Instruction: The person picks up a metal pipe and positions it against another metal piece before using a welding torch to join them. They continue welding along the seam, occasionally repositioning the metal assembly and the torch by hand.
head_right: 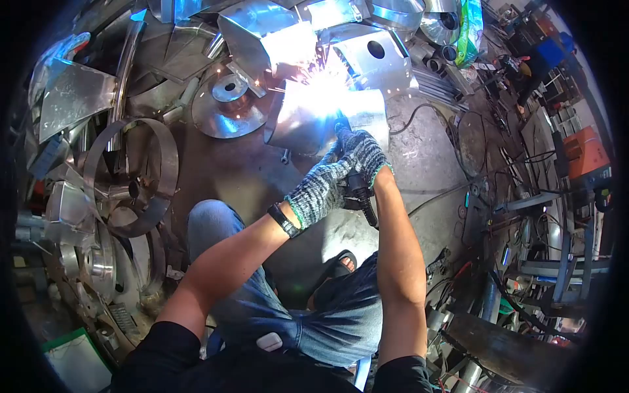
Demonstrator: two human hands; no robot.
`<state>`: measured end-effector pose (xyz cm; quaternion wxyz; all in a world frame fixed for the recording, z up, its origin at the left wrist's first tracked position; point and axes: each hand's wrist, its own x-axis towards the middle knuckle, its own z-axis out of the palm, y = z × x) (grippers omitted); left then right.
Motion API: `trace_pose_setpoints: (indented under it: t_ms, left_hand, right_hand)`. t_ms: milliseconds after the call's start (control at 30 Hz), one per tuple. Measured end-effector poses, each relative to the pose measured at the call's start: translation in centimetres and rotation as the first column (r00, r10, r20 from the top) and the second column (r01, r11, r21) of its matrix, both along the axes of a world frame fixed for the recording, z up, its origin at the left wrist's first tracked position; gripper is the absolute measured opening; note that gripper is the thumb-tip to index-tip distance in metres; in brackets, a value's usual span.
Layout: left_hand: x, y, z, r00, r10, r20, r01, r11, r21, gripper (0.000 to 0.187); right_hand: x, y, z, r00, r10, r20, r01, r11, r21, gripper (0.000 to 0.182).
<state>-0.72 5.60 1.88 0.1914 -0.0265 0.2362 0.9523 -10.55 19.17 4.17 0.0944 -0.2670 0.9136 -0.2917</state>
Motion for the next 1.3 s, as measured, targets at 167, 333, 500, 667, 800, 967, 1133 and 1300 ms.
trace_pose_setpoints:
  t_ms: [167,333,500,667,800,967,1133,1300]
  left_hand:
    - [-0.2,0.6,0.4,0.994,0.025,-0.104,-0.025,1.0,-0.001,0.057]
    - [-0.1,0.2,0.0,0.999,-0.018,0.032,0.025,0.978,-0.208,0.051]
    - [0.0,-0.2,1.0,0.995,-0.047,0.084,0.065,0.972,-0.226,0.055]
    - [1.3,0.1,2.5,0.999,0.041,0.011,-0.039,0.987,-0.155,0.045]
    - [1.1,0.3,1.7,1.0,-0.018,-0.005,0.018,0.999,0.041,0.045]
    - [1.8,0.1,1.0,1.0,-0.008,0.015,0.01,0.99,-0.142,0.051]
    - [1.8,0.1,1.6,0.999,0.029,-0.017,-0.03,0.999,-0.042,0.053]
    - [1.4,0.2,-0.3,0.999,-0.012,-0.044,0.007,0.992,-0.127,0.056]
  right_hand:
    - [-0.2,0.3,0.0,0.993,0.08,-0.082,-0.073,0.993,0.092,0.063]
    - [-0.9,1.6,-2.0,0.968,0.101,-0.231,-0.105,0.994,-0.005,0.064]
    - [-1.2,2.8,-2.5,0.993,-0.119,0.022,0.121,0.979,-0.165,0.042]
    - [0.6,1.2,0.2,0.994,0.016,-0.106,-0.018,1.0,-0.013,0.071]
    - [0.3,0.9,-0.1,0.999,0.027,-0.036,-0.027,1.0,0.0,0.095]
    - [0.5,1.1,-0.7,0.991,0.042,-0.128,-0.036,0.998,0.05,0.074]
    - [0.6,1.0,-0.6,0.981,0.117,-0.157,-0.101,0.989,0.104,0.054]
    - [0.9,0.1,0.9,0.993,0.058,-0.101,-0.047,0.993,0.112,0.043]
